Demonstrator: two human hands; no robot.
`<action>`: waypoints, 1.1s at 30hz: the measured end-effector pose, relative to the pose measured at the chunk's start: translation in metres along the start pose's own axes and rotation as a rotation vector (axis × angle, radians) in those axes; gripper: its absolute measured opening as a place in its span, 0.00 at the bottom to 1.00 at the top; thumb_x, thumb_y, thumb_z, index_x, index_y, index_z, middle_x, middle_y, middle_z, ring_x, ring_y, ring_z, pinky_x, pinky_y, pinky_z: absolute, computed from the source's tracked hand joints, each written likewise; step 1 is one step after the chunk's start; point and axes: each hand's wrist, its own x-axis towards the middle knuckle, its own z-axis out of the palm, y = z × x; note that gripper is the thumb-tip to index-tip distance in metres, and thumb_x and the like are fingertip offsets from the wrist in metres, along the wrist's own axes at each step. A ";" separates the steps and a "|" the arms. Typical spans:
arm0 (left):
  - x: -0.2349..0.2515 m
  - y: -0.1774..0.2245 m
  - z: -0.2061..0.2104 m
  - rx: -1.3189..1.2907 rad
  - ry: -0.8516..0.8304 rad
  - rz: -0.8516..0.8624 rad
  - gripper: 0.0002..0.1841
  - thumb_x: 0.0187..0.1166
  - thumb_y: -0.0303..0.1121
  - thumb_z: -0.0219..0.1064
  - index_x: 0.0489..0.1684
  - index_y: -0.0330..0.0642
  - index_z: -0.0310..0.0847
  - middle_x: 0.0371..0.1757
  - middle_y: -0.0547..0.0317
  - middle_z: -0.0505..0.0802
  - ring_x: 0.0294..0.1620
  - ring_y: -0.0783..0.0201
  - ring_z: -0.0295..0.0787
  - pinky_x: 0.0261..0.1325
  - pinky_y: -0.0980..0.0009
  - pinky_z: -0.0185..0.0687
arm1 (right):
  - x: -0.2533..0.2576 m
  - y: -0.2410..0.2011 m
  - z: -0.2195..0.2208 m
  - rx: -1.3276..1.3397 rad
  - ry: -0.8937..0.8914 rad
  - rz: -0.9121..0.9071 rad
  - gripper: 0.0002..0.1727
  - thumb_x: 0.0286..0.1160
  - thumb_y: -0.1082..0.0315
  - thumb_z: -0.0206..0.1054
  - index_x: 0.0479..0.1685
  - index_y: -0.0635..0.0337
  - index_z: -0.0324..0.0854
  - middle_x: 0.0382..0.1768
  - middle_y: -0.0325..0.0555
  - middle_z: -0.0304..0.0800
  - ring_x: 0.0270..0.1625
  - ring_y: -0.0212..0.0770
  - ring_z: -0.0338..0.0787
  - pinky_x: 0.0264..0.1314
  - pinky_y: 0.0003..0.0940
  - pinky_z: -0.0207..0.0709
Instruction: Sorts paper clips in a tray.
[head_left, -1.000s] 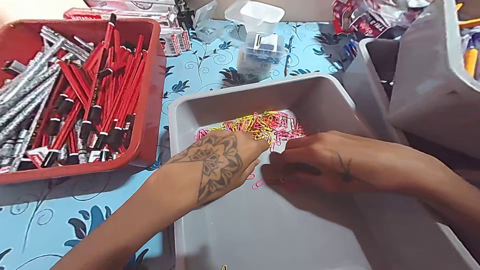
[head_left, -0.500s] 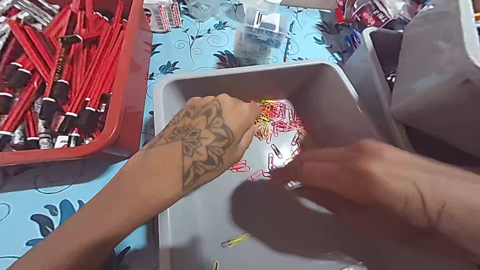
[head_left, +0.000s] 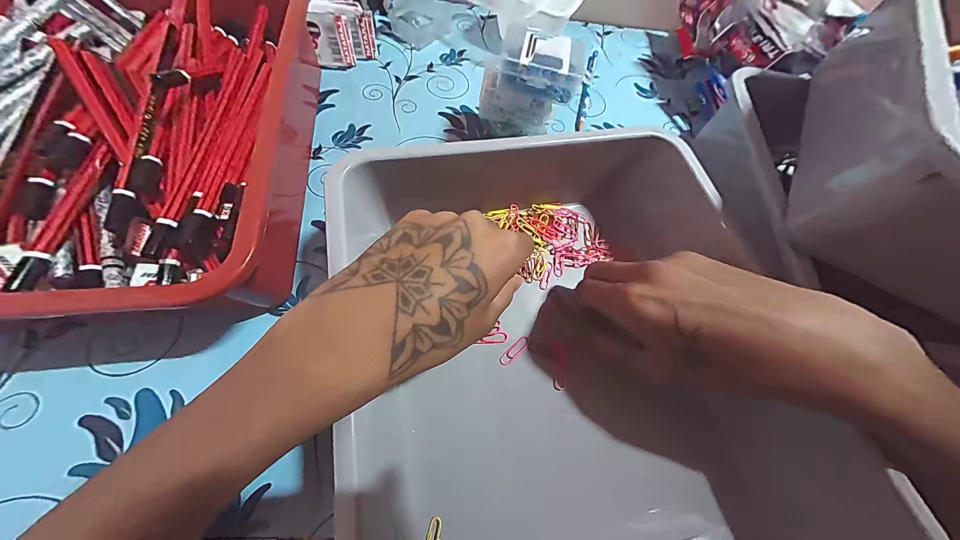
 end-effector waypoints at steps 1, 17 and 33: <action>0.000 0.000 0.001 -0.001 0.004 0.004 0.16 0.85 0.43 0.54 0.51 0.49 0.88 0.33 0.61 0.91 0.33 0.58 0.90 0.30 0.57 0.79 | 0.000 0.000 0.000 0.002 -0.005 0.002 0.10 0.71 0.55 0.64 0.35 0.50 0.85 0.27 0.34 0.79 0.22 0.31 0.80 0.18 0.28 0.69; -0.001 0.004 -0.005 0.008 -0.032 -0.035 0.14 0.85 0.43 0.56 0.47 0.50 0.88 0.29 0.63 0.88 0.30 0.60 0.87 0.29 0.60 0.76 | 0.001 0.001 0.000 0.128 0.018 0.041 0.08 0.73 0.58 0.65 0.34 0.48 0.87 0.25 0.29 0.81 0.27 0.27 0.82 0.24 0.25 0.74; 0.004 -0.005 -0.008 -0.008 0.016 0.053 0.14 0.82 0.39 0.63 0.55 0.42 0.88 0.39 0.52 0.91 0.39 0.55 0.90 0.39 0.58 0.81 | -0.011 -0.033 -0.018 0.049 0.199 -0.075 0.15 0.77 0.65 0.53 0.41 0.51 0.89 0.27 0.32 0.83 0.24 0.30 0.82 0.17 0.28 0.68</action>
